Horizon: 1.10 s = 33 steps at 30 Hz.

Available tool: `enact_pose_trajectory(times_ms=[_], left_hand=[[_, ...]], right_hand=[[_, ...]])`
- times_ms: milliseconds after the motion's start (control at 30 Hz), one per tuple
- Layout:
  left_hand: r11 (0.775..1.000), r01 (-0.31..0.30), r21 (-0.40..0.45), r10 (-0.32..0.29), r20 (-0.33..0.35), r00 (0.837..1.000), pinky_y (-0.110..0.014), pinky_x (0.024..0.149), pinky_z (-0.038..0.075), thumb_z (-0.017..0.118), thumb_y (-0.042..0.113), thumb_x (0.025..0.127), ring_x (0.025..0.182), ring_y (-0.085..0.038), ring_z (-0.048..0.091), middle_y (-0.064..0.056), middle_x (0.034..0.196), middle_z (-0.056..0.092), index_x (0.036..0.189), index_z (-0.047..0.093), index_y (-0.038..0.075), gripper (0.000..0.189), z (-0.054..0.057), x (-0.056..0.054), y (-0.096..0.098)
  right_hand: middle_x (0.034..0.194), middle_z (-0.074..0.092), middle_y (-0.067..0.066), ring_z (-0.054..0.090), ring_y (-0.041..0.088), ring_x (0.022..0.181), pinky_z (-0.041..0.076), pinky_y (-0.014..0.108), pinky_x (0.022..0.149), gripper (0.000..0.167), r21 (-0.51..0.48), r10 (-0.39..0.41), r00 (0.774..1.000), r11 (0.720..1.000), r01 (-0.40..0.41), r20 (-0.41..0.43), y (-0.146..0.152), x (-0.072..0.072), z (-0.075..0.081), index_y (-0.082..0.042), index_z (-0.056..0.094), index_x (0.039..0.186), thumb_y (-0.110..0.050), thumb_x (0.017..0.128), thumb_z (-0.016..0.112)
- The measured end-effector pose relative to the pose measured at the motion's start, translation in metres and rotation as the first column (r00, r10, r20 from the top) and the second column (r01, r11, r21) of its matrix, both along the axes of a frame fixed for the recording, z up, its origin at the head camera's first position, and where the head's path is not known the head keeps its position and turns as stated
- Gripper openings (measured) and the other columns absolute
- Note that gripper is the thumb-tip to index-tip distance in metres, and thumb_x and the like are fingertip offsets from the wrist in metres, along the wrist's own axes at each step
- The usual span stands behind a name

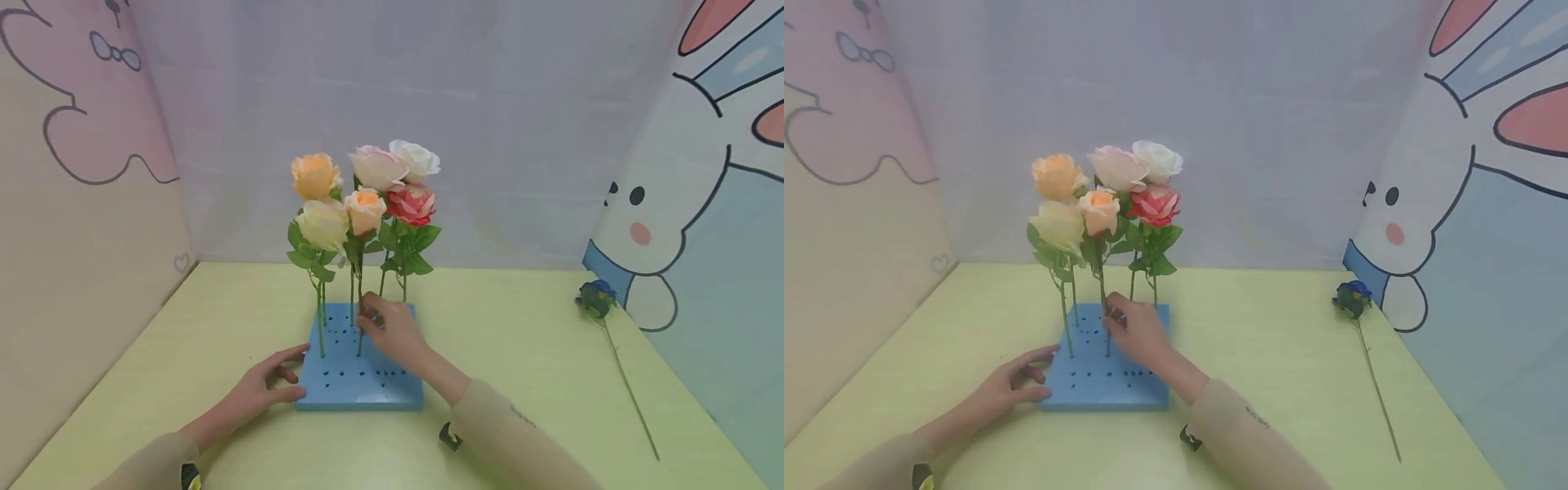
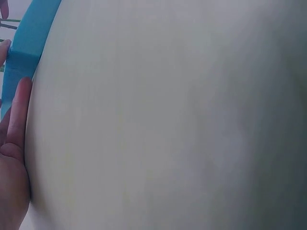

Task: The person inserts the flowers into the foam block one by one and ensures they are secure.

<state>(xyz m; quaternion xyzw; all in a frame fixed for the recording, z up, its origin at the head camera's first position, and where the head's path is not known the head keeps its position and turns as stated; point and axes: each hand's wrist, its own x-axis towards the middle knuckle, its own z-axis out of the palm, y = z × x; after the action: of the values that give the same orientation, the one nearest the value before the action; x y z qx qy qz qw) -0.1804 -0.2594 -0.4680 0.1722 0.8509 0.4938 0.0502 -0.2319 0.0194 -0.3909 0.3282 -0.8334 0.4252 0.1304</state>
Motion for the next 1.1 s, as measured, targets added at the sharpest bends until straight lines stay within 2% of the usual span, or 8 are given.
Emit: enact_pose_trajectory(times_ms=[167,500,767,1100], left_hand=[[1.000,-0.002,-0.004,0.002,-0.001,1.000,-0.021,0.078,0.046,0.078,0.025,0.085,0.096,-0.003,0.059,-0.016,0.143,0.054,0.150,0.043,0.020,0.074,0.0001,-0.0021,0.0007],[0.999,-0.014,-0.033,0.015,0.030,0.999,-0.021,0.080,0.044,0.077,0.028,0.085,0.098,-0.005,0.059,-0.015,0.144,0.053,0.150,0.042,0.022,0.074,0.0012,-0.0021,0.0001],[0.999,-0.015,-0.033,0.016,0.024,1.000,-0.021,0.079,0.044,0.077,0.028,0.085,0.097,-0.004,0.058,-0.014,0.144,0.054,0.150,0.042,0.022,0.074,-0.0002,-0.0025,0.0010],[0.998,-0.021,-0.056,0.023,0.036,0.999,-0.022,0.081,0.043,0.077,0.031,0.085,0.099,-0.008,0.058,-0.014,0.145,0.053,0.151,0.041,0.023,0.076,0.0033,-0.0023,0.0017]], right_hand=[[0.081,0.074,0.009,0.073,0.025,0.070,0.051,0.016,0.063,0.010,0.053,-0.002,0.999,0.999,0.004,-0.036,0.0009,-0.0008,0.0019,-0.008,0.057,0.087,-0.007,0.094,0.064],[0.082,0.075,0.008,0.074,0.019,0.070,0.051,0.016,0.062,0.011,0.104,-0.016,1.000,0.994,0.016,-0.002,-0.0013,-0.0013,0.0036,-0.008,0.058,0.086,-0.009,0.095,0.063],[0.081,0.075,0.005,0.073,0.012,0.071,0.052,0.017,0.065,0.011,0.136,-0.042,0.999,0.990,0.040,0.010,-0.0029,-0.0013,0.0061,-0.009,0.060,0.085,-0.010,0.096,0.063],[0.082,0.075,0.010,0.074,0.021,0.072,0.052,0.016,0.061,0.010,0.108,-0.004,0.997,0.994,-0.005,0.081,-0.0026,-0.0003,0.0067,-0.007,0.061,0.086,-0.009,0.097,0.061]])
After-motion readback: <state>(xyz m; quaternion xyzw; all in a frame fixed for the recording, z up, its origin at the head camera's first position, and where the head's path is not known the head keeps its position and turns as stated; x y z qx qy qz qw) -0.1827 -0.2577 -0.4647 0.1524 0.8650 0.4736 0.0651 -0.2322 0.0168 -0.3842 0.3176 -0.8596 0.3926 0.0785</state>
